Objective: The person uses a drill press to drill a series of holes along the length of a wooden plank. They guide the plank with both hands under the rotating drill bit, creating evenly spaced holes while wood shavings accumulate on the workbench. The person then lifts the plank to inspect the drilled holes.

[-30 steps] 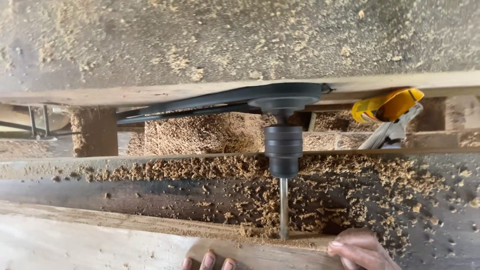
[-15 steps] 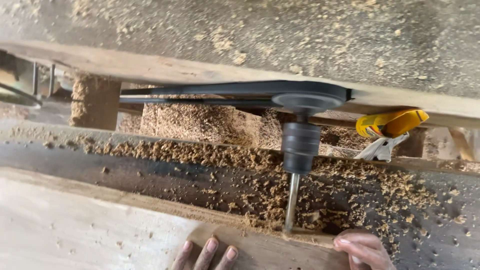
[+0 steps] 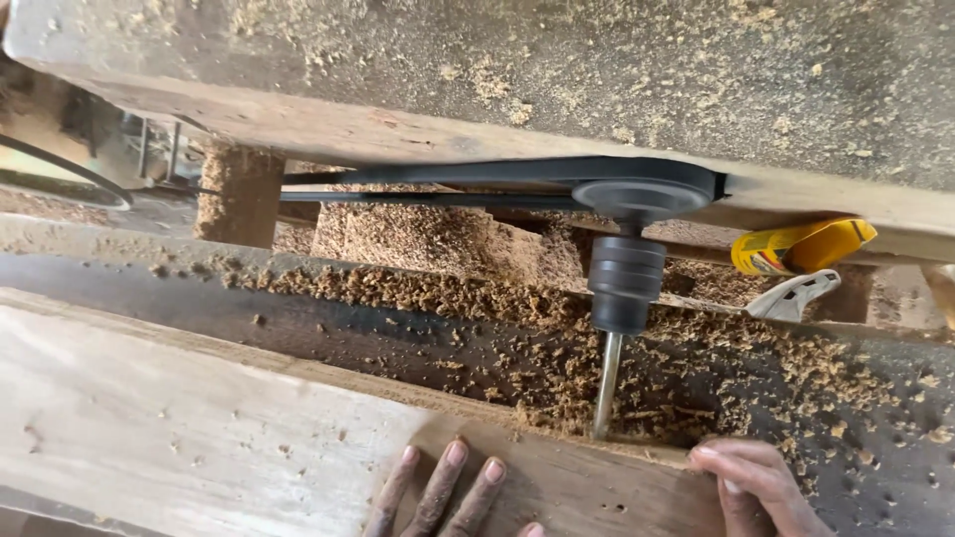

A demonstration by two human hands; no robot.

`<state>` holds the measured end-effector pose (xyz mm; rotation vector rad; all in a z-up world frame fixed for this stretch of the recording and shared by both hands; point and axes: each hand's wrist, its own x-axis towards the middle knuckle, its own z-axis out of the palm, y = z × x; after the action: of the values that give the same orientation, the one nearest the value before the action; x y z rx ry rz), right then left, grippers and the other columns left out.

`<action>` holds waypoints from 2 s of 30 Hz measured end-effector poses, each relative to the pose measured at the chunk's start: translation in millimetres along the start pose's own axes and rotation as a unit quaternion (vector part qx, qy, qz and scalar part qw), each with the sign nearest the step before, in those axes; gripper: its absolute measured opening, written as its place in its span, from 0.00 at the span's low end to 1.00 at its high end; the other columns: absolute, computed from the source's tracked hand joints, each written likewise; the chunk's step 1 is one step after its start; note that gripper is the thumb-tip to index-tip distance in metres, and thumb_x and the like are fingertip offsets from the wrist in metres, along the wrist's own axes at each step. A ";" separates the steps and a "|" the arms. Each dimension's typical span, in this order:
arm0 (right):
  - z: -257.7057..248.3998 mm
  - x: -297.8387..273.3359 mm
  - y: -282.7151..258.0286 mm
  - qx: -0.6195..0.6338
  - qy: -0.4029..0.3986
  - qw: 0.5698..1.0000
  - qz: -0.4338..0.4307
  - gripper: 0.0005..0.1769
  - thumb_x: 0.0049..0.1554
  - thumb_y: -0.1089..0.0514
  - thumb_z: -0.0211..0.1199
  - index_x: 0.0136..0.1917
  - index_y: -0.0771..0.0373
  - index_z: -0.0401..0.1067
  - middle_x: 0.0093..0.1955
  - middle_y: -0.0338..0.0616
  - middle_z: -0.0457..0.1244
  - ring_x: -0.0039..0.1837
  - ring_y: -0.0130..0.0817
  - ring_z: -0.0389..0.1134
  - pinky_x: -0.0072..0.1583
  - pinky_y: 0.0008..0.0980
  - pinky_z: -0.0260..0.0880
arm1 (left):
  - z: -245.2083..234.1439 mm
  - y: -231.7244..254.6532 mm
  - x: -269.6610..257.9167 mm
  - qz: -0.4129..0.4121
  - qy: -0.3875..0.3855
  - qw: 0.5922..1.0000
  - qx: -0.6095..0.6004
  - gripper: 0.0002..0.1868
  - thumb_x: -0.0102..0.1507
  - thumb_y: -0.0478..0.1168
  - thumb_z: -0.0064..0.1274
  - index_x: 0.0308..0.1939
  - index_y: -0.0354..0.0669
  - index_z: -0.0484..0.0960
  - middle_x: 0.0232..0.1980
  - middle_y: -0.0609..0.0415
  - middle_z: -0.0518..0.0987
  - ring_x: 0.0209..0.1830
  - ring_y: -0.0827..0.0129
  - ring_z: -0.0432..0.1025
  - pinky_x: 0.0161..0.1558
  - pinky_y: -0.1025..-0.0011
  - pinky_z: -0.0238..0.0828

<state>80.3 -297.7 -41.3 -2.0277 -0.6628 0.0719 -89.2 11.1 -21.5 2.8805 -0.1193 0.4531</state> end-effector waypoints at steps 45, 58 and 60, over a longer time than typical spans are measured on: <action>30.8 -117.2 73.4 -0.222 0.119 0.966 -0.054 0.36 0.73 0.45 0.30 0.42 0.58 0.78 0.46 0.39 0.72 0.57 0.36 0.74 0.70 0.49 0.72 | -47.9 -16.0 31.9 0.079 -0.115 0.988 -0.062 0.38 0.67 0.68 0.39 0.80 0.71 0.52 0.82 0.40 0.48 0.81 0.43 0.39 0.74 0.37 0.25; 27.1 -105.9 83.6 -0.225 0.101 0.968 -0.046 0.38 0.72 0.45 0.30 0.41 0.59 0.79 0.45 0.42 0.73 0.56 0.40 0.75 0.70 0.50 0.72 | -48.3 -19.1 41.1 0.083 -0.113 0.990 -0.032 0.35 0.68 0.63 0.38 0.80 0.74 0.55 0.83 0.41 0.49 0.82 0.44 0.40 0.75 0.38 0.27; 27.4 -103.2 80.9 -0.221 0.108 0.968 -0.048 0.37 0.72 0.45 0.30 0.42 0.60 0.78 0.46 0.43 0.72 0.56 0.41 0.75 0.70 0.50 0.72 | -47.6 -19.2 42.4 0.083 -0.116 0.989 -0.042 0.35 0.68 0.63 0.38 0.80 0.74 0.55 0.82 0.40 0.49 0.82 0.43 0.40 0.74 0.37 0.27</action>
<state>18.3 -357.0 -144.2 -2.3775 -0.6796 -0.3821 -60.7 38.9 31.9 2.8402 -0.4077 0.1350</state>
